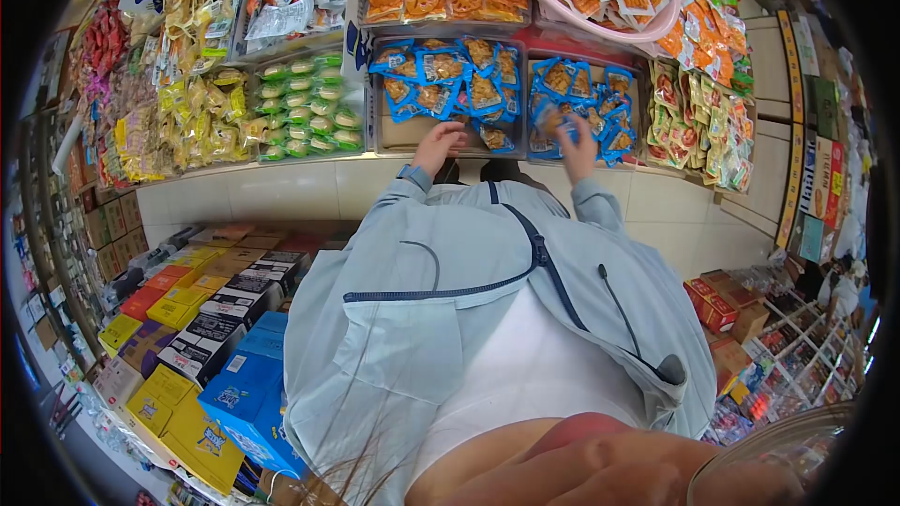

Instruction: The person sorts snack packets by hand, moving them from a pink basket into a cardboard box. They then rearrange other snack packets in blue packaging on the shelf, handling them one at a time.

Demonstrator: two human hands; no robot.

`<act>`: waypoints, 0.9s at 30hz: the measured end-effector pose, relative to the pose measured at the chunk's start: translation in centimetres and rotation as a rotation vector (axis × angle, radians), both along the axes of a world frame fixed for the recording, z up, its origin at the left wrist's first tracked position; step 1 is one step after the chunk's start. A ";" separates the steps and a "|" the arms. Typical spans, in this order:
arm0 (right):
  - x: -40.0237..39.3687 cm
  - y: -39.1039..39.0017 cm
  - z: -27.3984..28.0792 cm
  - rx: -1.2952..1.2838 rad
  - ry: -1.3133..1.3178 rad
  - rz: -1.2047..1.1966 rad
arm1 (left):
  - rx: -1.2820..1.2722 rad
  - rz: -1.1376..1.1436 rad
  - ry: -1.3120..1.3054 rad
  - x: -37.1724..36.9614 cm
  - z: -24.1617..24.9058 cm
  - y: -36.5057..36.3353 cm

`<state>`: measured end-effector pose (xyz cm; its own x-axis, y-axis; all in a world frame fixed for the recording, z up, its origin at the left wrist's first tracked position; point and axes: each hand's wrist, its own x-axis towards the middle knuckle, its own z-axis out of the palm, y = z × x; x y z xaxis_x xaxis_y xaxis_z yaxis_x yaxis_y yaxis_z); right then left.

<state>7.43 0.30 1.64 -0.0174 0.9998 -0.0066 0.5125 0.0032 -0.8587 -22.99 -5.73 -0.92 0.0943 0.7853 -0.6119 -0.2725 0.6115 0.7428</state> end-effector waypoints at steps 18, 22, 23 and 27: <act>-3.2 2.4 -1.2 0.290 -0.804 -0.244 | -0.026 0.203 0.130 -7.3 0.0 -2.6; -8.4 1.3 -0.4 0.430 -0.596 -0.045 | 0.013 0.196 0.133 -8.9 -0.2 -1.9; -10.3 1.0 0.4 0.445 -0.564 0.030 | 0.059 0.181 0.140 -9.2 -0.9 -1.7; -17.3 1.9 3.1 0.505 -0.557 0.327 | 0.294 0.098 0.385 -9.8 -3.1 -0.8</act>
<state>-9.89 2.22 4.70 -0.4357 0.8297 0.3491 0.7695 0.5445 -0.3338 -32.81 -6.55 -4.03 -0.1775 0.9240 -0.3387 0.0100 0.3458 0.9383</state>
